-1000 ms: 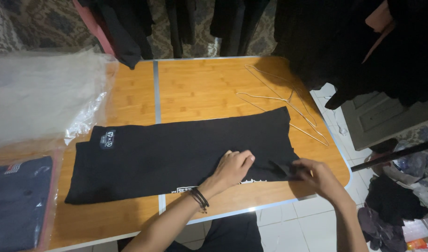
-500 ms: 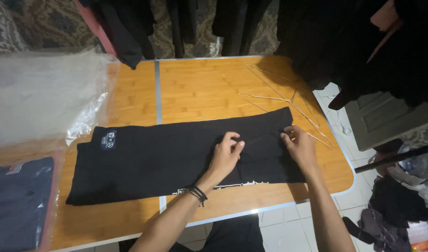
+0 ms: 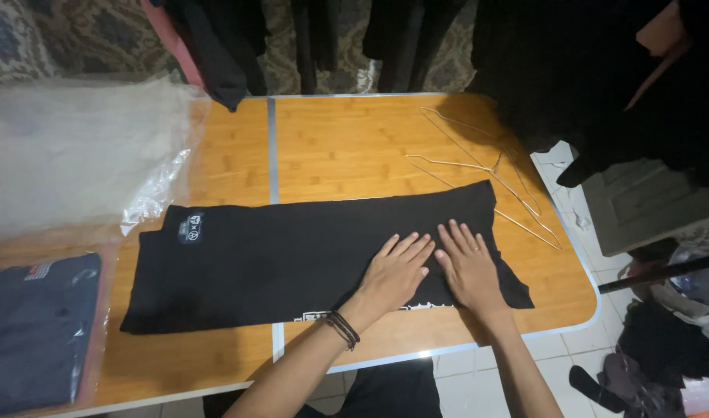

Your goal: Fold a black t-shirt and place it inside a clear plastic bag.

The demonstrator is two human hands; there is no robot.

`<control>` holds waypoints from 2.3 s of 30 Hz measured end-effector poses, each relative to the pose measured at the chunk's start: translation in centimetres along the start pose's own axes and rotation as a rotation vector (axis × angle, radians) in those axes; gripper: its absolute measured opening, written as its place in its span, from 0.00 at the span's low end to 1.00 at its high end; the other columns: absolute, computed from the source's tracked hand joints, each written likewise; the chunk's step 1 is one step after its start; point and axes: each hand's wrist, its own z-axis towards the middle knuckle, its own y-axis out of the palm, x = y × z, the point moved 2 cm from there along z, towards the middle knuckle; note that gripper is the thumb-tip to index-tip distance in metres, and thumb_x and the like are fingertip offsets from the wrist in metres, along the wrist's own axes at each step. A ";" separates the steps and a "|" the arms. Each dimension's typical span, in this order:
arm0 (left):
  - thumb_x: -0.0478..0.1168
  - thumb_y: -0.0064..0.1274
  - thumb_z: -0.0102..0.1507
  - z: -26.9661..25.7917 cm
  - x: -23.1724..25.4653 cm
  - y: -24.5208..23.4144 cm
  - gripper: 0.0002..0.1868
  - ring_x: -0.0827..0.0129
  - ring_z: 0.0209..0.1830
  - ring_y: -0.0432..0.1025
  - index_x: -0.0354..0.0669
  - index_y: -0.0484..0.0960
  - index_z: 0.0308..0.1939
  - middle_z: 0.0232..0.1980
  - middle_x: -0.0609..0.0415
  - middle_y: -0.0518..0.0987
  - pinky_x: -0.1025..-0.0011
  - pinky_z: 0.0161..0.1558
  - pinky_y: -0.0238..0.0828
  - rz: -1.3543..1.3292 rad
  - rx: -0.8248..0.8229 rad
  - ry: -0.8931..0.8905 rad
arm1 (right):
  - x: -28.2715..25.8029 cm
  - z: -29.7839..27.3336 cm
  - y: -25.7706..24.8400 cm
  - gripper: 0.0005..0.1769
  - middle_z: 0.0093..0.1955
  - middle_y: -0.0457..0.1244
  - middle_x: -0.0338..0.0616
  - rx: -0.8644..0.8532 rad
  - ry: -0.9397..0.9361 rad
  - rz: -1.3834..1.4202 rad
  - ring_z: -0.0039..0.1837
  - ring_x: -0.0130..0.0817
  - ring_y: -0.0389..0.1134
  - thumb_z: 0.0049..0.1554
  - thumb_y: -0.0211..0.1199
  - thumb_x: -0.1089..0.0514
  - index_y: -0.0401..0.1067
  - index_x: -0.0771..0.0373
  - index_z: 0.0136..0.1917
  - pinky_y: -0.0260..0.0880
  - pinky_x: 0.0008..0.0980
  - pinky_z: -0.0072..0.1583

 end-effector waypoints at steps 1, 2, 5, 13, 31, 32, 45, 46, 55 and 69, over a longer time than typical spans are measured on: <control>0.46 0.44 0.69 -0.1 0.0 -0.1 0.28 0.58 0.78 0.58 0.38 0.68 0.73 0.76 0.49 0.67 0.53 0.76 0.47 0.001 -0.001 -0.004 | 0.1 -0.1 0.0 0.29 0.80 0.54 0.51 -0.002 -0.002 0.003 0.81 0.50 0.51 0.66 0.50 0.46 0.61 0.59 0.77 0.48 0.51 0.77; 0.46 0.43 0.70 -0.1 0.0 -0.2 0.28 0.58 0.79 0.57 0.38 0.67 0.73 0.77 0.49 0.66 0.53 0.76 0.46 -0.007 -0.001 -0.009 | 0.4 -0.1 0.0 0.31 0.80 0.54 0.52 0.013 0.040 -0.027 0.81 0.50 0.51 0.66 0.49 0.45 0.60 0.59 0.77 0.49 0.51 0.77; 0.47 0.42 0.71 -0.5 0.1 0.0 0.29 0.57 0.79 0.54 0.37 0.66 0.73 0.78 0.48 0.64 0.53 0.76 0.45 -0.019 0.007 -0.029 | 1.4 -0.5 0.1 0.33 0.80 0.53 0.52 0.032 0.137 -0.072 0.81 0.50 0.51 0.65 0.48 0.42 0.60 0.59 0.78 0.49 0.51 0.76; 0.50 0.41 0.71 -2.9 -0.4 -1.9 0.31 0.56 0.80 0.52 0.38 0.64 0.75 0.79 0.48 0.62 0.54 0.78 0.43 0.027 -0.012 -0.111 | 3.3 -1.2 1.3 0.40 0.81 0.51 0.55 0.045 0.270 -0.072 0.81 0.54 0.50 0.65 0.48 0.37 0.56 0.64 0.80 0.49 0.52 0.76; 0.50 0.52 0.66 -22.0 -13.5 -17.7 0.29 0.40 0.74 0.59 0.33 0.73 0.65 0.70 0.34 0.69 0.44 0.70 0.51 0.418 0.445 -0.726 | -23.7 7.9 -0.7 0.28 0.75 0.58 0.60 0.100 -0.142 0.577 0.78 0.58 0.56 0.60 0.62 0.55 0.64 0.66 0.71 0.55 0.48 0.74; 0.51 0.53 0.65 -22.4 -13.3 -18.5 0.32 0.40 0.71 0.61 0.31 0.71 0.65 0.67 0.33 0.70 0.44 0.69 0.53 0.483 0.469 -0.819 | -25.7 9.0 0.9 0.30 0.75 0.58 0.59 0.027 -0.073 0.829 0.78 0.55 0.57 0.62 0.60 0.53 0.61 0.66 0.74 0.56 0.45 0.75; 0.59 0.65 0.55 -25.1 -19.3 -18.4 0.42 0.41 0.58 0.71 0.26 0.70 0.56 0.56 0.32 0.74 0.53 0.58 0.68 0.341 0.319 -1.261 | -41.8 13.4 10.6 0.40 0.87 0.37 0.59 0.100 0.323 1.343 0.86 0.51 0.36 0.69 0.41 0.42 0.38 0.68 0.83 0.37 0.41 0.80; 0.59 0.65 0.55 -24.9 -19.4 -19.2 0.42 0.41 0.58 0.71 0.26 0.70 0.56 0.56 0.32 0.74 0.53 0.58 0.68 0.339 0.315 -1.261 | -41.8 13.4 10.6 0.40 0.87 0.37 0.59 0.099 0.327 1.341 0.86 0.51 0.36 0.69 0.41 0.42 0.38 0.68 0.83 0.37 0.41 0.80; 0.51 0.58 0.63 -21.5 -16.7 -24.3 0.24 0.43 0.56 0.75 0.32 0.80 0.50 0.53 0.34 0.81 0.51 0.56 0.71 0.121 0.050 -1.199 | -41.5 13.3 11.2 0.40 0.86 0.41 0.58 0.054 0.418 1.420 0.85 0.50 0.41 0.68 0.39 0.40 0.41 0.66 0.83 0.41 0.40 0.79; 0.47 0.56 0.62 -13.8 -8.0 -20.1 0.33 0.39 0.58 0.73 0.42 0.66 0.68 0.66 0.39 0.73 0.45 0.55 0.68 -0.092 0.315 -0.867 | -37.4 11.8 16.5 0.40 0.59 0.63 0.32 -0.366 -0.196 3.029 0.54 0.35 0.67 0.59 0.44 0.17 0.66 0.40 0.72 0.68 0.39 0.50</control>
